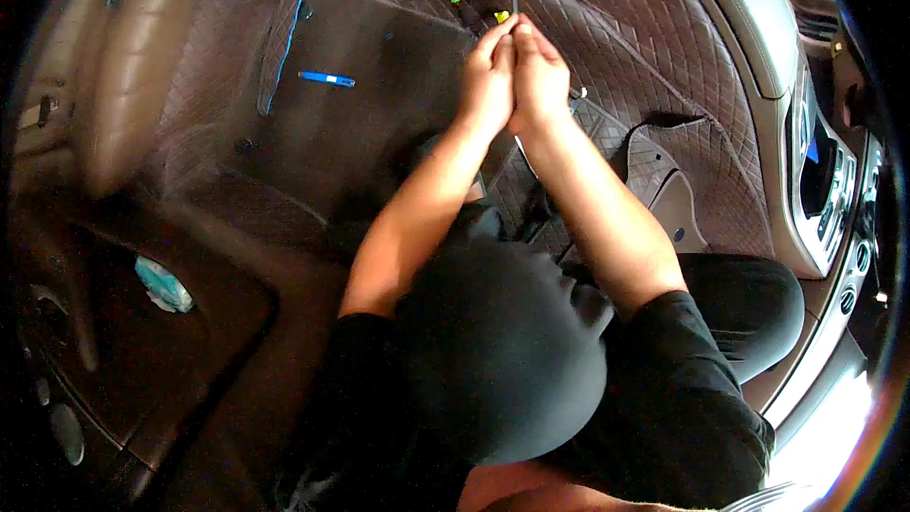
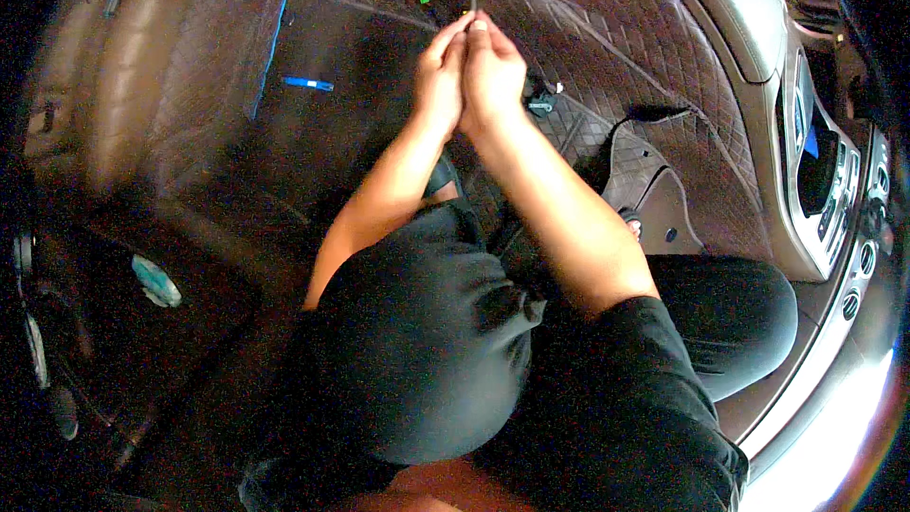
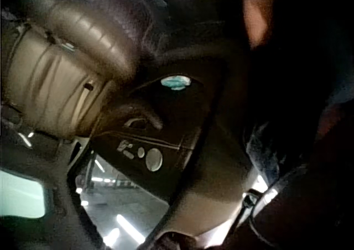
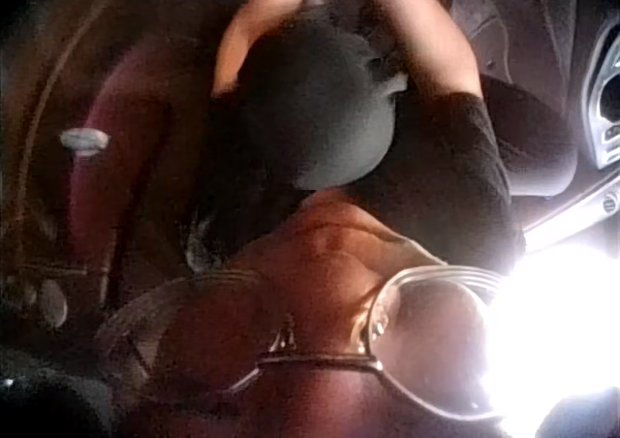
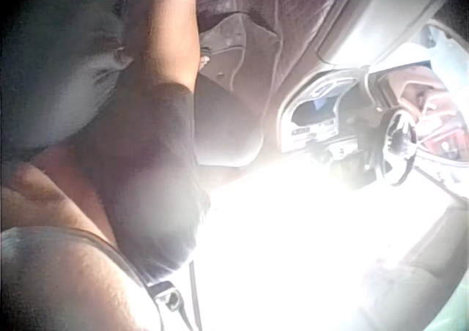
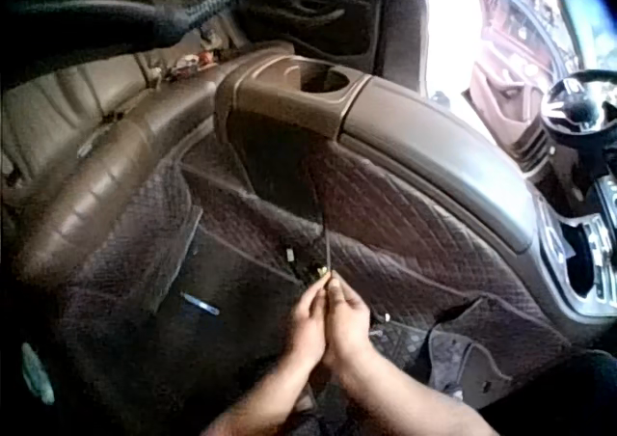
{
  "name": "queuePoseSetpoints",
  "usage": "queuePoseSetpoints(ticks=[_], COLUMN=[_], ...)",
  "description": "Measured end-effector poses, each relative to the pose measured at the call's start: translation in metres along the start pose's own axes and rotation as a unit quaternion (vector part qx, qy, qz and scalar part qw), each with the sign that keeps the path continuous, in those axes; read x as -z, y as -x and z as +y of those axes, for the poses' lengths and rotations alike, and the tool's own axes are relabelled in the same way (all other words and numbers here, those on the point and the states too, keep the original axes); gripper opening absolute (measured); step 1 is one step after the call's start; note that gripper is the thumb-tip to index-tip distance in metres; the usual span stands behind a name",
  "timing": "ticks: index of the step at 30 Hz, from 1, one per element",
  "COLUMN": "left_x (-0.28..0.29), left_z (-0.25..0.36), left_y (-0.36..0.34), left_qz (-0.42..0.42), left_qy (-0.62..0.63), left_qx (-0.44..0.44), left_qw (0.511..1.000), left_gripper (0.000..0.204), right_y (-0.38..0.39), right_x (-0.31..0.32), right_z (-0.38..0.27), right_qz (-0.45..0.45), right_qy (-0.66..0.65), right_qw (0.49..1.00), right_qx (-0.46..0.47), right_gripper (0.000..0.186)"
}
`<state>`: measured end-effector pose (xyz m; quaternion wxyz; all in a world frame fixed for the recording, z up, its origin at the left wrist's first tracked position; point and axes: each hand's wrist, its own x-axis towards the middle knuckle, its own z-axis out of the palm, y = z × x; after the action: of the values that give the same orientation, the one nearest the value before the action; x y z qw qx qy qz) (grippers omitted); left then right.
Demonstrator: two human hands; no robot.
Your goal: The person manipulates electrical wires and connectors inside a car while using a screwdriver and a plastic pry tool to work on the interior trim.
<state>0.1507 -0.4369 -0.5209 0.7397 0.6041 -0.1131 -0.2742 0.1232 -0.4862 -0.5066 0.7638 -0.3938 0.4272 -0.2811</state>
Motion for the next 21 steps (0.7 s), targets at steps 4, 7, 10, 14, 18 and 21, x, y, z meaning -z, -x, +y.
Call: queuePoseSetpoints(ticks=[4, 7, 10, 14, 18, 21], left_x=[0.015, 0.005, -0.014, -0.014, -0.004, 0.013], left_z=[-0.033, -0.049, -0.046, -0.038, -0.044, -0.067], left_y=[0.0, 0.003, 0.013, 0.023, 0.063, 0.089], left_qz=[-0.026, 0.004, 0.03, 0.033, 0.022, -0.043], left_qy=[0.017, 0.031, 0.076, 0.067, 0.003, -0.01], left_qx=[-0.016, -0.059, -0.033, -0.04, -0.069, -0.043], left_qw=[0.999, 0.998, 0.996, 0.996, 0.997, 0.998], left_gripper=[0.035, 0.038, 0.04, 0.04, 0.04, 0.038], right_y=[-0.005, -0.007, -0.009, 0.006, 0.037, 0.067], right_x=[0.008, 0.023, 0.036, 0.028, 0.054, 0.067], right_z=[0.031, 0.031, 0.019, 0.001, 0.019, 0.044], right_qz=[0.0, -0.026, -0.068, -0.06, -0.038, 0.037], right_qy=[0.061, 0.091, 0.103, 0.12, 0.177, 0.095], right_qw=[0.995, 0.994, 0.991, 0.991, 0.983, 0.994], right_qx=[0.074, 0.061, 0.047, 0.004, 0.022, 0.042], right_gripper=[0.038, 0.038, 0.038, 0.037, 0.037, 0.039])
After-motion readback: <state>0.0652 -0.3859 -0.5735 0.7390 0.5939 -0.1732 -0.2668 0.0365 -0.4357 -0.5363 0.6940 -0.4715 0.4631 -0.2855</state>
